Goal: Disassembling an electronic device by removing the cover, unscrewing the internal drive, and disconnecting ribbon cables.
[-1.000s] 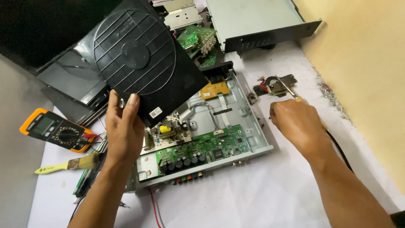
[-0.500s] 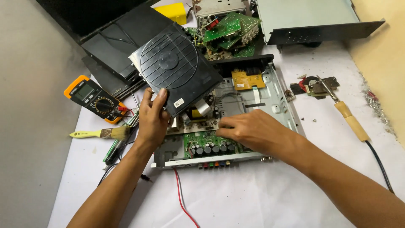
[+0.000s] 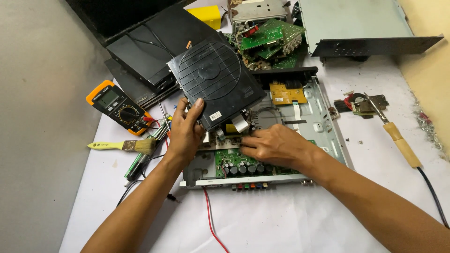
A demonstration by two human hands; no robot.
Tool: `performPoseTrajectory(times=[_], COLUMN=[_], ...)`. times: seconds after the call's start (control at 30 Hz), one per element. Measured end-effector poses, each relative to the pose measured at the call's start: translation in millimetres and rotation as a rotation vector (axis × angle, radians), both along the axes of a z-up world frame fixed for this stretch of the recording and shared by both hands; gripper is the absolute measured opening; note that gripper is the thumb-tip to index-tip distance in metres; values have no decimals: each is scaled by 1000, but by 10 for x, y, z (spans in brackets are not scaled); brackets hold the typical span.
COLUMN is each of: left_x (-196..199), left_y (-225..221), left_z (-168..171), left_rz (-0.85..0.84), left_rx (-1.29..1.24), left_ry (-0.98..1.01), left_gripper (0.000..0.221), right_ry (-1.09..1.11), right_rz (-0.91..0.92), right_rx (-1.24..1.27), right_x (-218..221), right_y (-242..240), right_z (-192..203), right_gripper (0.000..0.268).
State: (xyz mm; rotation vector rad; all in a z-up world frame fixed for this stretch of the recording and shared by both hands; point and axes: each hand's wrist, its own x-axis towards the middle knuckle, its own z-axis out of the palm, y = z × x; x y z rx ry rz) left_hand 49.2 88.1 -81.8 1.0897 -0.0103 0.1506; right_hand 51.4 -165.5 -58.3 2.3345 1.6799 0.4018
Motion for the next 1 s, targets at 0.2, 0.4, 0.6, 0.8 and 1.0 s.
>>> performPoseTrajectory(times=[0.2, 0.4, 0.6, 0.8, 1.0], left_x=[6, -26, -77, -103, -111], left_y=[-28, -45, -83, -87, -107], left_z=[-10, 51, 116, 199, 373], left_rz=[2, 3, 14, 24, -37], left_rx=[13, 46, 63, 78, 169], left_ry=[4, -12, -4, 10, 156], left_gripper=[34, 32, 33, 32, 31], right_ry=[-30, -53, 33, -77, -58], right_rz=[52, 68, -58, -537, -1249], right_rx=[-17, 21, 85, 82, 49], right_x=[25, -6, -181, -519, -615], right_y=[12, -5, -149, -861, -1601], right_z=[-47, -17, 146, 532, 59], right_gripper=[14, 10, 18, 19, 13])
